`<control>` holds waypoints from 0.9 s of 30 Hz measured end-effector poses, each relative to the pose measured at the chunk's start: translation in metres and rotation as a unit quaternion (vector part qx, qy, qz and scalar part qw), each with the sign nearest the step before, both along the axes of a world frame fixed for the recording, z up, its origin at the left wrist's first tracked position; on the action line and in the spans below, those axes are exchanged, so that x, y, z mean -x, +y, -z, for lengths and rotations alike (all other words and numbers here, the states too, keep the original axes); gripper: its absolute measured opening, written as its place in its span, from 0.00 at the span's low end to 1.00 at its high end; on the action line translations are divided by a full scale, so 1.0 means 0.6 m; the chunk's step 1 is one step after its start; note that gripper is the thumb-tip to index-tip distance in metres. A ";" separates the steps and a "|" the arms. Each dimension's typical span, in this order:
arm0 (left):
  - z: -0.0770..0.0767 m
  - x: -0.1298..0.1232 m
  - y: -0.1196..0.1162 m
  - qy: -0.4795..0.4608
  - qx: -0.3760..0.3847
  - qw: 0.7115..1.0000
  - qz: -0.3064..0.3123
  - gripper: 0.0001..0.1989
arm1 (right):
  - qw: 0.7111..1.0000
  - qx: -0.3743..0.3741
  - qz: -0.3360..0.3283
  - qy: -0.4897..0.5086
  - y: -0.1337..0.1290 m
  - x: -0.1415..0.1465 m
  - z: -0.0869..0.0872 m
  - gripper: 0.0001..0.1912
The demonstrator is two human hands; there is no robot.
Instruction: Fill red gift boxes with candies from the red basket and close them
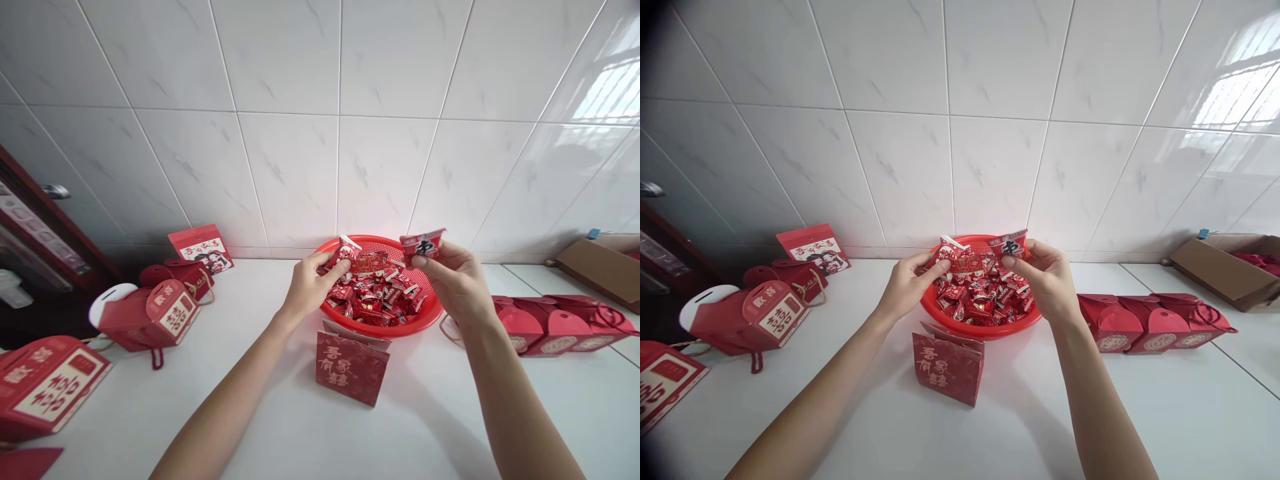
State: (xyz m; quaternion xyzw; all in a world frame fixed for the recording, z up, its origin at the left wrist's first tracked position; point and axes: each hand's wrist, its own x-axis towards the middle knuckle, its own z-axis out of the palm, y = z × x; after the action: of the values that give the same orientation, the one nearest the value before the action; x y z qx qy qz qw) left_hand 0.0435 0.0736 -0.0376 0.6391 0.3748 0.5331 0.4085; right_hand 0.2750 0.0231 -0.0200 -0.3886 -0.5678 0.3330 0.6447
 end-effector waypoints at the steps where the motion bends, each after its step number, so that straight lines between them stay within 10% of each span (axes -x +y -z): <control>1: 0.000 -0.001 -0.001 -0.010 0.003 1.000 0.010 0.11 | 1.000 0.023 -0.018 -0.012 -0.003 0.003 -0.002 0.11; 8: 0.004 -0.005 -0.004 0.016 -0.017 0.999 0.029 0.12 | 0.982 0.166 -0.068 -0.060 -0.010 0.029 -0.003 0.15; 17: -0.007 -0.001 -0.014 0.062 -0.040 0.995 0.071 0.12 | 0.982 0.174 -0.064 -0.015 0.002 0.032 0.013 0.26; 27: -0.011 0.021 0.004 0.031 0.059 0.981 0.181 0.20 | 0.985 0.127 -0.040 0.107 -0.011 -0.005 -0.013 0.15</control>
State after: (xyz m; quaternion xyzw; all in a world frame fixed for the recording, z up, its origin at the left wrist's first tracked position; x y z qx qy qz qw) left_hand 0.0310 0.0759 -0.0312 0.6877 0.2957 0.4071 0.5234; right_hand 0.2782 0.0164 -0.0125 -0.4060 -0.4637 0.4675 0.6337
